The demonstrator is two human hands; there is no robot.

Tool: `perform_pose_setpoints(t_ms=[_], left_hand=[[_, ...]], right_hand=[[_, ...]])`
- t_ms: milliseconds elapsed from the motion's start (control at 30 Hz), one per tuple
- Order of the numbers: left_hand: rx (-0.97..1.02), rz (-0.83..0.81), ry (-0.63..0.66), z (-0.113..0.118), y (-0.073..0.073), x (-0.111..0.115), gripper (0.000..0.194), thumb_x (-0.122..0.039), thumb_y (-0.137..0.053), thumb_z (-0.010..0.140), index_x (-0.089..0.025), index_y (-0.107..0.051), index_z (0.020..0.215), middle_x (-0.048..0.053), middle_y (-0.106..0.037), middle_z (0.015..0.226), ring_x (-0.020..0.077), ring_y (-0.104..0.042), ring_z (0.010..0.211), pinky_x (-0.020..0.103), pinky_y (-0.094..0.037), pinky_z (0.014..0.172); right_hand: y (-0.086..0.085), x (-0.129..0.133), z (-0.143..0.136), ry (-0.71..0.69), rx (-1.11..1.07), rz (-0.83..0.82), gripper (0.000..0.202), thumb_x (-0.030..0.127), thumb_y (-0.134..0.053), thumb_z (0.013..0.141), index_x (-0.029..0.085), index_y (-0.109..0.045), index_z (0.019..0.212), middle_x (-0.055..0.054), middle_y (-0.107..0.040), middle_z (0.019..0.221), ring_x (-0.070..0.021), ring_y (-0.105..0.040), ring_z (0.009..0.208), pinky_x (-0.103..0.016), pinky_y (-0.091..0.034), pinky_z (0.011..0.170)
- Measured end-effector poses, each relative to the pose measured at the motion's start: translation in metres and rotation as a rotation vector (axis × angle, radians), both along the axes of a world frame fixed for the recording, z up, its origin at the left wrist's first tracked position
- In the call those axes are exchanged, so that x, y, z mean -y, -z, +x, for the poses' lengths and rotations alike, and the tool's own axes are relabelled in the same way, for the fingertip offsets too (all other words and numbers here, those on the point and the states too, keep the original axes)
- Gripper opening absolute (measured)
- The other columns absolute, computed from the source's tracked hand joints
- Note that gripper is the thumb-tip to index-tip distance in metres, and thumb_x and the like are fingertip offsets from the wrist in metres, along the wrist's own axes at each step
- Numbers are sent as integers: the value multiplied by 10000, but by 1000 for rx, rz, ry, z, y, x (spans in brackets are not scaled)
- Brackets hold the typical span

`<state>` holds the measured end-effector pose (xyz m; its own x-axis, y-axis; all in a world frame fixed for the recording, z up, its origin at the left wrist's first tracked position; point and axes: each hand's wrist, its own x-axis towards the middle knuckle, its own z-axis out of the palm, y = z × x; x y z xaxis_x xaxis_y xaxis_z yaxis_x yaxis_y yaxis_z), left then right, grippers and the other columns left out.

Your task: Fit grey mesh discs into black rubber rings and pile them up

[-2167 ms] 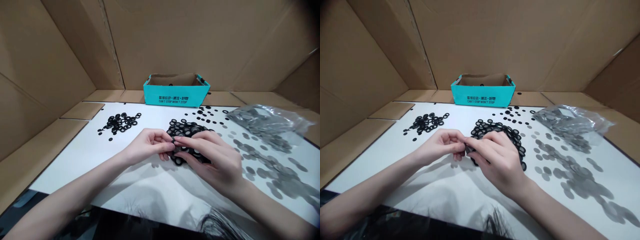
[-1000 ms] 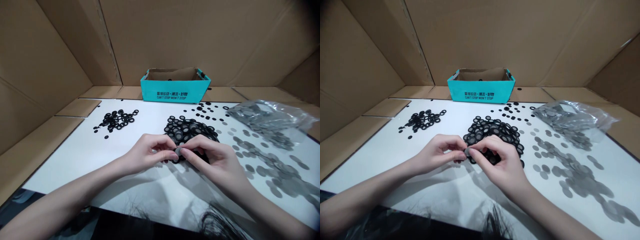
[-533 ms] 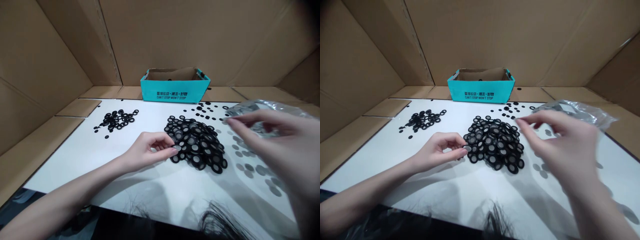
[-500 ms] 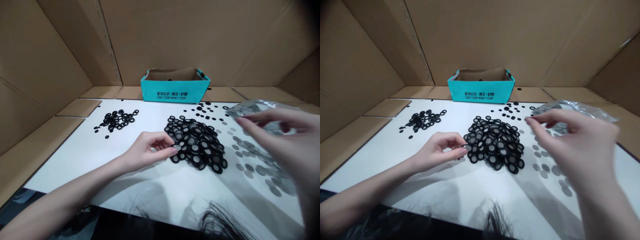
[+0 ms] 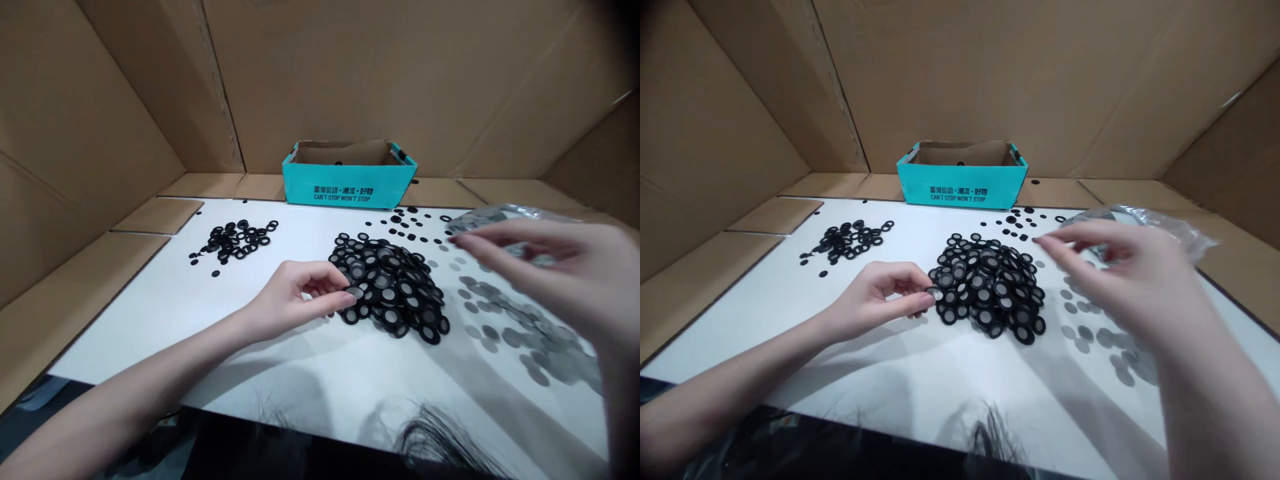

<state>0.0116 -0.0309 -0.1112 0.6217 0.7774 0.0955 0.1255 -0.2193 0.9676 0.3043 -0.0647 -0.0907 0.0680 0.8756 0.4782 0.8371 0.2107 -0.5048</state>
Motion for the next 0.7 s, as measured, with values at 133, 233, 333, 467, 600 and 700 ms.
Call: perform_pose_setpoints(t_ms=[133,233,333,467,600,700], left_hand=[[17,-3,10,-1,-2,0,149,-242,-701,837,-98,-665,833,-5,-638,666,62,-566,594,157,-446,568],[41,-8,-5,-3,-2,-1,144,-234,-700,830,-96,-662,825,-14,-621,662,54,-553,593,150,-442,573],[40,-37,-3,-4,-2,-2,154,-237,-707,819,-94,-652,831,-18,-613,659,52,-550,587,148,-443,574],[-18,-22,68,-4,-5,-2,158,-220,-687,834,-86,-661,914,4,-644,724,67,-576,646,157,-465,613],[-40,22,102,-3,-5,-2,134,-232,-657,866,-99,-654,884,8,-646,751,72,-570,657,164,-460,611],[-30,33,103,-2,-3,-3,133,-243,-653,876,-111,-640,862,8,-645,765,75,-570,665,170,-456,615]], right_hand=[[-9,8,-73,-466,-78,-257,259,409,-561,932,246,-742,843,-31,-743,817,-160,-660,718,-262,-470,584],[-1,6,-93,-564,-66,-310,297,351,-515,962,199,-672,762,-19,-674,713,-131,-607,635,-250,-452,566],[10,3,-94,-582,-69,-243,266,272,-524,955,186,-616,721,-7,-624,669,-114,-572,600,-231,-433,547],[17,3,-92,-617,-32,-124,229,179,-556,918,187,-583,690,6,-601,630,-106,-553,583,-215,-425,545],[19,7,-91,-615,-9,-74,219,174,-566,908,192,-582,690,4,-610,617,-113,-558,575,-221,-424,537],[20,8,-91,-585,-39,-53,168,160,-558,902,199,-600,744,-8,-653,656,-126,-594,603,-228,-450,548]])
